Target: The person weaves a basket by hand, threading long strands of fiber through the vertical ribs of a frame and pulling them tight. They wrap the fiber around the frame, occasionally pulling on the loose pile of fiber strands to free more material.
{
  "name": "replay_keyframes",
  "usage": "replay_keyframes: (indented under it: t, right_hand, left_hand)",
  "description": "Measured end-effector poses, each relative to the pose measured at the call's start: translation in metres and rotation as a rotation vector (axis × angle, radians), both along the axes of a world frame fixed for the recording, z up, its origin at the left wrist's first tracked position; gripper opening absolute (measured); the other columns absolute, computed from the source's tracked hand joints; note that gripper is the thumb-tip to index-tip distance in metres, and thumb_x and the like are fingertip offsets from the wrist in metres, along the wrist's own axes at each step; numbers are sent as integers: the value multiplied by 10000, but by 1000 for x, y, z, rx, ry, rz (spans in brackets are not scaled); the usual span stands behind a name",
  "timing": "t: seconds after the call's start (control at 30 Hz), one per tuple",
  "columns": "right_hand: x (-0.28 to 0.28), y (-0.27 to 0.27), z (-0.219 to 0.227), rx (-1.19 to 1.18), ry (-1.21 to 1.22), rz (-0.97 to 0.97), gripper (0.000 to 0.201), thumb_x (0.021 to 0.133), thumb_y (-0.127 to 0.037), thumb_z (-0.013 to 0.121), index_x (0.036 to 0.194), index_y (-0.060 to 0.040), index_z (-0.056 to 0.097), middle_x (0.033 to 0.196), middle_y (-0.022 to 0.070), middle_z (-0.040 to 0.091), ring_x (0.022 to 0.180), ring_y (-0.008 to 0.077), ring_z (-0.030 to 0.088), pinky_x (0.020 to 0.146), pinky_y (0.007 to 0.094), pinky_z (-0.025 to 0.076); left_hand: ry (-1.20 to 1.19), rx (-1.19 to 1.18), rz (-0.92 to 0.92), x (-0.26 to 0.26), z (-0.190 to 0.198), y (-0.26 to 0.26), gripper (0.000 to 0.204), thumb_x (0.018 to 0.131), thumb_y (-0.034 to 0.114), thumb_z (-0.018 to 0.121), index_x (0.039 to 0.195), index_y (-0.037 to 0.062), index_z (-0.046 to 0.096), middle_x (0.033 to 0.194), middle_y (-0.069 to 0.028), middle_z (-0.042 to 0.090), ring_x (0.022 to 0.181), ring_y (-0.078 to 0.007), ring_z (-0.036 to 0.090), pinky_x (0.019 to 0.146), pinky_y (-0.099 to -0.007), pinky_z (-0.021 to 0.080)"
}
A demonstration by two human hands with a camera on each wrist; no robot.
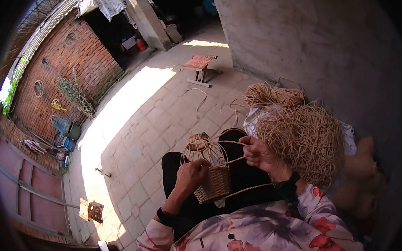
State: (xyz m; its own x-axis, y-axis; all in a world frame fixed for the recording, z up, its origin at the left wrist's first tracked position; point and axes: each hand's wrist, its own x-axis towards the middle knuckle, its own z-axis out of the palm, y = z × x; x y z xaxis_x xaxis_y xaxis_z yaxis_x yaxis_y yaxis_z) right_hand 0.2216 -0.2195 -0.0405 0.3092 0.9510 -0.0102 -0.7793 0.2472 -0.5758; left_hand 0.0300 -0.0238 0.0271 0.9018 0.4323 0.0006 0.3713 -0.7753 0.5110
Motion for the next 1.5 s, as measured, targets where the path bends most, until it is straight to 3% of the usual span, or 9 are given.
replay_keyframes:
  t: [0.17,0.3,0.37,0.47,0.57,0.73,1.1,1.33,1.5]
  right_hand:
    - [57,-59,-45,-444,-327,-293,271,865,-151,599,1122,-75,559,756,1,552,531,55,434,458,191,358]
    - [49,-55,-32,-647,-814,-652,179,888,-191,570,982,-46,618,797,15,616,631,101,560,545,255,445]
    - [50,-40,-47,-767,-997,-695,189,883,-203,574,908,-26,637,788,66,645,679,190,620,601,332,476]
    - [34,-16,-46,-764,-1607,-803,161,848,-192,612,891,-41,646,821,174,649,748,351,633,642,387,497]
    - [7,-14,-8,-649,-1414,-720,152,852,-183,620,846,-31,631,773,170,649,719,343,642,623,394,494]
    - [-33,-24,31,-553,-1396,-583,241,917,-265,608,886,-26,613,711,152,624,657,307,629,608,390,485]
    - [-53,47,52,-316,-1577,-556,249,796,-83,641,1043,-72,615,748,129,639,636,312,631,589,380,500]
    - [-44,49,64,-78,-1919,-1064,231,777,-55,635,1001,-50,578,832,125,650,737,359,646,622,405,510]
    - [-37,32,23,-425,-1479,-884,222,895,-131,646,1064,-28,544,770,90,638,589,177,622,503,289,497]
  left_hand:
    - [66,8,-337,7,-2,20,262,891,218,549,1047,44,667,831,-140,687,689,-272,673,692,-348,537]
    - [396,-491,-132,17,13,14,276,916,202,554,1059,-14,649,847,-92,672,694,-178,669,653,-298,544]
    - [335,-825,-47,17,10,12,277,925,192,561,1059,-40,631,842,-52,638,717,-116,645,641,-255,544]
    - [228,-644,-194,10,-12,21,269,912,177,572,1036,-58,612,851,-63,639,712,-128,651,665,-250,545]
    - [29,-1005,22,-3,45,3,207,887,160,605,938,-39,632,814,-49,614,702,-138,644,682,-267,544]
    - [-253,-1234,96,-17,28,42,252,897,194,589,1060,3,590,801,-24,600,646,-107,618,608,-231,514]
    - [-391,-872,90,-26,21,11,251,901,159,574,1053,-34,625,829,-65,653,663,-120,639,624,-234,514]
    - [-314,-826,114,-34,-8,0,200,902,133,565,1024,-8,639,796,-62,669,633,-116,660,606,-231,501]
    - [-333,-879,134,-38,-33,-1,190,892,117,574,1015,-14,636,776,-56,664,633,-119,663,599,-234,510]
